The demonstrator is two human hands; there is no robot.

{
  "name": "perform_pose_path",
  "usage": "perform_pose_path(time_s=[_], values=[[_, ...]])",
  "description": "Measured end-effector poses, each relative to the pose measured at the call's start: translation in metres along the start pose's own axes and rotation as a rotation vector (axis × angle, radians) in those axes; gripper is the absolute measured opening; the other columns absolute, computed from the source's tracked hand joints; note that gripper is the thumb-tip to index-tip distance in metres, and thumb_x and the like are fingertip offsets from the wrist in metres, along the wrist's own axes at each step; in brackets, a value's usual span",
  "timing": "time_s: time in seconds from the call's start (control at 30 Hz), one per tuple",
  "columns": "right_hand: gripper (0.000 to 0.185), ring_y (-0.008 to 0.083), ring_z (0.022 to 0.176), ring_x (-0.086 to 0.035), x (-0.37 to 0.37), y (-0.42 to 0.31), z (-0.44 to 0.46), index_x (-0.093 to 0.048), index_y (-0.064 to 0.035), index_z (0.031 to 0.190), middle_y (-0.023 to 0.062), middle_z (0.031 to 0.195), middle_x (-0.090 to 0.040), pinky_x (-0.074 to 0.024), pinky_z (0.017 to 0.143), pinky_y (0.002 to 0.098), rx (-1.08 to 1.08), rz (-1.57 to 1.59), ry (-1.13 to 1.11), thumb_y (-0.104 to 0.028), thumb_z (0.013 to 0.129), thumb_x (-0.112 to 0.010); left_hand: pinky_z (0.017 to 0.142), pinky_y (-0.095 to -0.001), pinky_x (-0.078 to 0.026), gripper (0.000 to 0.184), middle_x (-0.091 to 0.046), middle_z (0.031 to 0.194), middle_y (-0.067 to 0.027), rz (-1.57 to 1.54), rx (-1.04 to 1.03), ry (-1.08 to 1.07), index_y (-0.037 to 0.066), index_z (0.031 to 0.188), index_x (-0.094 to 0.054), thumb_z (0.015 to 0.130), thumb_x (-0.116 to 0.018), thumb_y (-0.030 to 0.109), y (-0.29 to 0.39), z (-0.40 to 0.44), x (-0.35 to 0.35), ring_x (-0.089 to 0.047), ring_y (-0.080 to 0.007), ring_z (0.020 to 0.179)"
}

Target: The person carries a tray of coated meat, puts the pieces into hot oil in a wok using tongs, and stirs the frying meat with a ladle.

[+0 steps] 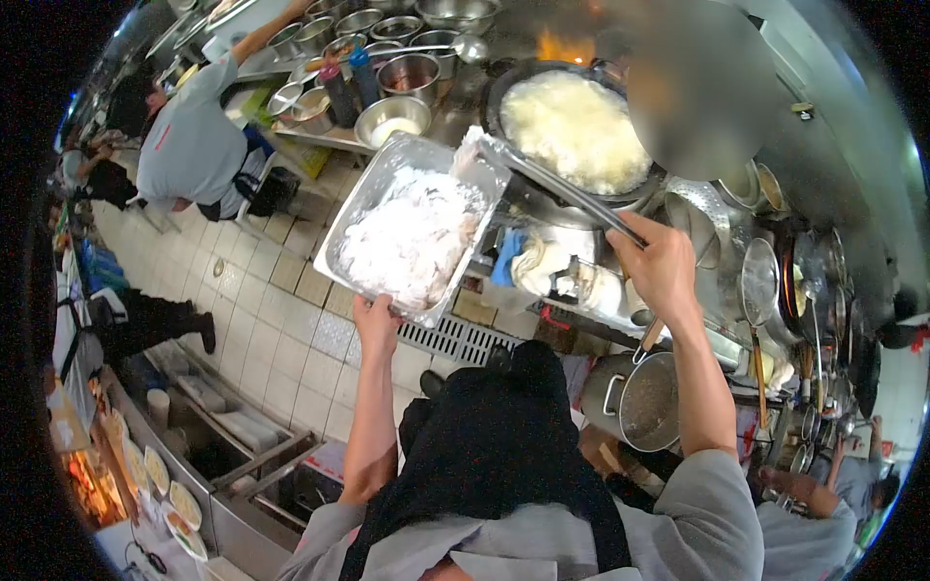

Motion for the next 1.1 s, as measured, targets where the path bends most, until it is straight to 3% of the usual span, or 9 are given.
perform_pose_path(time_s=[0.13, 0.43, 0.67, 0.77, 0.87, 1.07, 1.1], values=[[0.028, 0.0303, 0.058, -0.062, 0.023, 0.015, 0.025, -0.071, -0.0073, 0.104, 0.0173, 0.062, -0.062, -0.0468, 0.061, 0.0384, 0.031, -0.119, 0.140, -0.023, 0.081, -0.067, 0.043, -0.0296, -0.050, 0.032, -0.059, 0.095, -0.0126, 0.016, 0.010, -0.008, 0.001, 0.110, -0.045, 0.079, -0.051, -0.001, -0.003, 0.005, 0.003, -0.061, -0.0187, 0.063], [0.033, 0.0326, 0.074, -0.065, 0.040, 0.079, 0.036, -0.071, -0.0107, 0.104, 0.0182, 0.075, -0.066, -0.0485, 0.068, 0.0401, -0.160, -0.340, 0.092, -0.030, 0.079, -0.067, 0.044, -0.0287, -0.049, 0.029, -0.059, 0.090, -0.0118, 0.013, 0.054, -0.001, 0.001, 0.108, -0.047, 0.080, -0.052, 0.000, -0.009, 0.008, 0.009, -0.060, -0.0179, 0.061], [0.035, 0.0348, 0.085, -0.065, 0.039, 0.138, 0.034, -0.070, -0.0141, 0.106, 0.0190, 0.085, -0.068, -0.0504, 0.074, 0.0410, -0.216, -0.439, 0.137, -0.035, 0.079, -0.066, 0.053, -0.0309, -0.050, 0.021, -0.060, 0.090, -0.0102, -0.082, 0.145, 0.074, 0.002, 0.100, -0.053, 0.080, -0.057, 0.001, -0.014, 0.013, 0.013, -0.062, -0.0191, 0.072], [0.035, 0.0349, 0.083, -0.065, 0.039, 0.125, 0.025, -0.069, -0.0144, 0.108, 0.0181, 0.083, -0.068, -0.0497, 0.073, 0.0417, -0.253, -0.479, 0.248, -0.035, 0.080, -0.065, 0.053, -0.0310, -0.050, 0.021, -0.060, 0.090, -0.0106, -0.115, 0.130, 0.021, 0.003, 0.098, -0.052, 0.078, -0.057, -0.001, -0.015, 0.018, 0.011, -0.061, -0.0199, 0.074], [0.035, 0.0352, 0.080, -0.065, 0.037, 0.080, 0.012, -0.068, -0.0134, 0.110, 0.0186, 0.081, -0.067, -0.0489, 0.072, 0.0427, -0.200, -0.352, 0.180, -0.033, 0.081, -0.065, 0.053, -0.0316, -0.050, 0.017, -0.060, 0.084, -0.0090, -0.090, 0.094, 0.060, 0.000, 0.092, -0.054, 0.075, -0.057, -0.003, -0.019, 0.023, 0.018, -0.060, -0.0184, 0.069], [0.031, 0.0344, 0.073, -0.065, -0.024, -0.013, -0.022, -0.070, -0.0075, 0.103, 0.0183, 0.078, -0.067, -0.0499, 0.068, 0.0405, 0.038, -0.181, -0.105, -0.027, 0.079, -0.069, 0.042, -0.0287, -0.045, 0.020, -0.058, 0.078, -0.0092, -0.109, 0.097, 0.087, 0.002, 0.088, -0.049, 0.072, -0.057, -0.006, -0.009, 0.014, 0.008, -0.057, -0.0167, 0.057], [0.033, 0.0332, 0.074, -0.066, -0.035, -0.026, -0.024, -0.069, -0.0063, 0.104, 0.0182, 0.081, -0.068, -0.0504, 0.068, 0.0408, 0.199, -0.209, -0.073, -0.025, 0.077, -0.071, 0.042, -0.0288, -0.045, 0.019, -0.058, 0.078, -0.0089, -0.120, 0.092, 0.068, 0.002, 0.087, -0.049, 0.072, -0.057, -0.006, -0.001, 0.008, 0.002, -0.057, -0.0166, 0.057]])
Point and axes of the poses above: each hand's wrist, its own z-axis towards the middle knuckle, its own x-axis out of the back of the hand, y = z × x, the point moved 8 cm from there along z, towards the middle knuckle
